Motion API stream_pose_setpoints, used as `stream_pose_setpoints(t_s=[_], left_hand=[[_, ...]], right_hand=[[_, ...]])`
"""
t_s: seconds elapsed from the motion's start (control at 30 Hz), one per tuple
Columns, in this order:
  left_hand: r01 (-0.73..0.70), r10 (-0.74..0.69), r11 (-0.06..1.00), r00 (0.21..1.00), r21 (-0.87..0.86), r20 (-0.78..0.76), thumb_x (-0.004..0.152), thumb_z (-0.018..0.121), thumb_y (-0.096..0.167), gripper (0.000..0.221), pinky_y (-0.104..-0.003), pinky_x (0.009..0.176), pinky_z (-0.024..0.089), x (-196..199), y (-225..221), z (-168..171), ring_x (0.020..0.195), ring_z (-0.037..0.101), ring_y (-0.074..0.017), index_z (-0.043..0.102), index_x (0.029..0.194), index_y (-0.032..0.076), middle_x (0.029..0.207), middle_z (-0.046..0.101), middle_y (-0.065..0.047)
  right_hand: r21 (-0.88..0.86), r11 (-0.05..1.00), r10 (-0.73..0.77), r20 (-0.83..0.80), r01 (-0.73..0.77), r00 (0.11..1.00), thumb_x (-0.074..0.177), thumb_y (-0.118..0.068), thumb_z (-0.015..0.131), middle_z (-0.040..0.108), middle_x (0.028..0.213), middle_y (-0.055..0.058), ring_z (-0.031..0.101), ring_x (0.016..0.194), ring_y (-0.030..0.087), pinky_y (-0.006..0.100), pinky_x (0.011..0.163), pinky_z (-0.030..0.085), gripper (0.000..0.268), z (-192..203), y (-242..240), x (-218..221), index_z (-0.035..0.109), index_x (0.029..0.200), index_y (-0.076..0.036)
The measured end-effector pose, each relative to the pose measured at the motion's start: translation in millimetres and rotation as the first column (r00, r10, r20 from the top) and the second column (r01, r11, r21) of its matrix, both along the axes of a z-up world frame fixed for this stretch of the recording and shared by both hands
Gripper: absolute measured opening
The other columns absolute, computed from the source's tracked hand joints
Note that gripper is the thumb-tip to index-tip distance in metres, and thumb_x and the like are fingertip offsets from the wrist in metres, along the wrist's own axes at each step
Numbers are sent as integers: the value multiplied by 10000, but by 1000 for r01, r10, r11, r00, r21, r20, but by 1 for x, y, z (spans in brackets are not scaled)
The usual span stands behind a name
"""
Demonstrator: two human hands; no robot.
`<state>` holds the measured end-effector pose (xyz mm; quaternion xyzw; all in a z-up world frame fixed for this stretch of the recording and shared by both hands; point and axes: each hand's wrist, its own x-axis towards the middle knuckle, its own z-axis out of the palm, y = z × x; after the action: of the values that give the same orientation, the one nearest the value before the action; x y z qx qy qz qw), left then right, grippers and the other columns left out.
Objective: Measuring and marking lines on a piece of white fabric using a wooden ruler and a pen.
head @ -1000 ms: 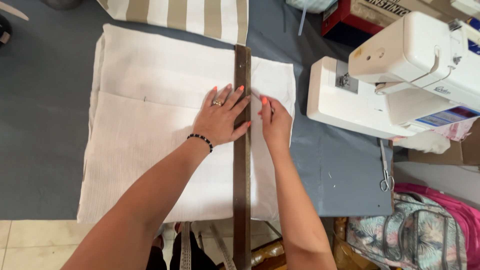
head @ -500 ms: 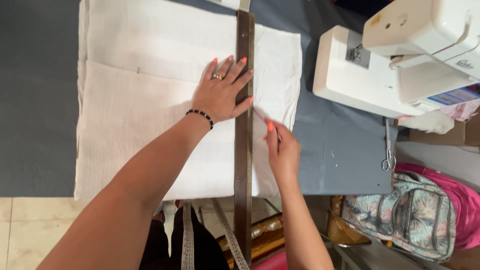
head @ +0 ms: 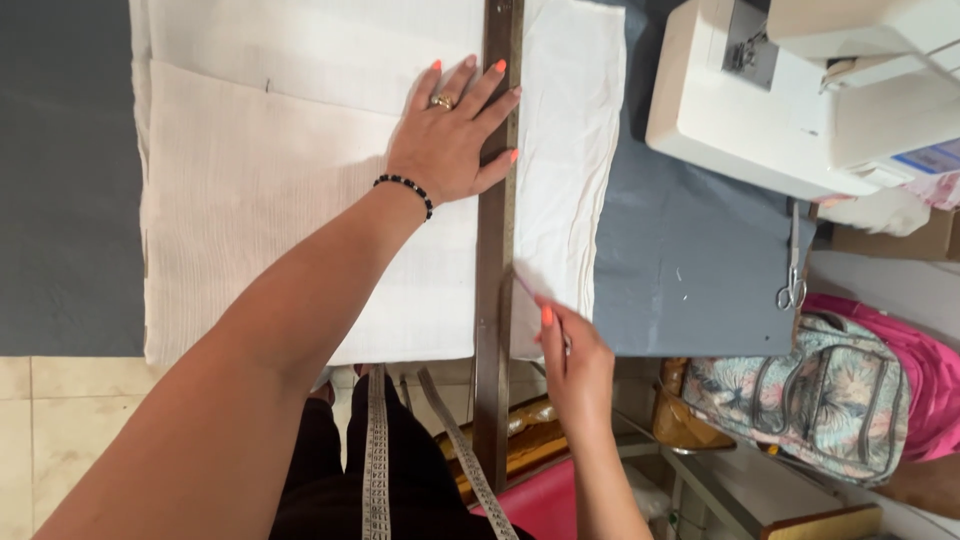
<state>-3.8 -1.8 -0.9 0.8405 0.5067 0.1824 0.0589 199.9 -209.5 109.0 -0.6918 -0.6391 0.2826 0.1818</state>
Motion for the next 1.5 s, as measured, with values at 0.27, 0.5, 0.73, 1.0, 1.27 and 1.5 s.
stream_pose_setpoints(t_s=[0.27,0.5,0.73,1.0,1.27,1.5], left_hand=[[7,-11,997,998,71,68,1066,442,593,669,-560,1206,147,-1,0,-8,1481,374,-389,533,1550,141,1634,391,-121],[-11,10,1000,998,17,70,989,506,619,708,-628,1174,171,5,7,-20,1479,344,-401,542,1517,148,1631,363,-113],[-40,34,991,998,-126,-50,958,417,671,737,-604,1207,188,-7,6,19,1527,253,-315,401,1547,229,1654,260,-41],[-14,-3,971,997,-237,-73,986,346,677,734,-556,1240,139,1,10,-3,1560,207,-284,340,1599,274,1686,197,-9],[21,-18,992,1000,-127,19,1006,464,638,735,-607,1154,198,-1,4,10,1436,379,-395,476,1557,152,1625,343,-110],[17,-25,987,999,161,44,1072,570,590,631,-542,1146,217,-3,-1,0,1327,509,-361,607,1501,128,1520,516,-131]], right_hand=[[-67,994,-84,1,84,996,1044,-332,487,705,837,27,694,775,141,301,750,588,379,8,-22,-4,721,1252,-119],[-3,999,51,84,-51,995,1020,-203,563,780,877,17,723,784,145,312,753,539,262,0,-60,17,741,1199,-134],[-64,994,-70,198,85,978,1044,-260,553,769,964,6,728,872,155,295,867,518,296,-18,-73,17,749,1264,-231],[-3,995,-100,235,103,967,1048,-229,580,754,926,7,688,884,170,310,901,501,294,-24,-81,26,760,1279,-208],[50,987,-155,107,150,982,1059,-276,514,716,762,-45,654,771,125,303,720,497,328,17,-89,16,766,1211,-132],[0,993,-114,7,114,993,1062,-288,490,699,821,19,645,805,149,314,750,513,354,4,-75,5,729,1243,-100]])
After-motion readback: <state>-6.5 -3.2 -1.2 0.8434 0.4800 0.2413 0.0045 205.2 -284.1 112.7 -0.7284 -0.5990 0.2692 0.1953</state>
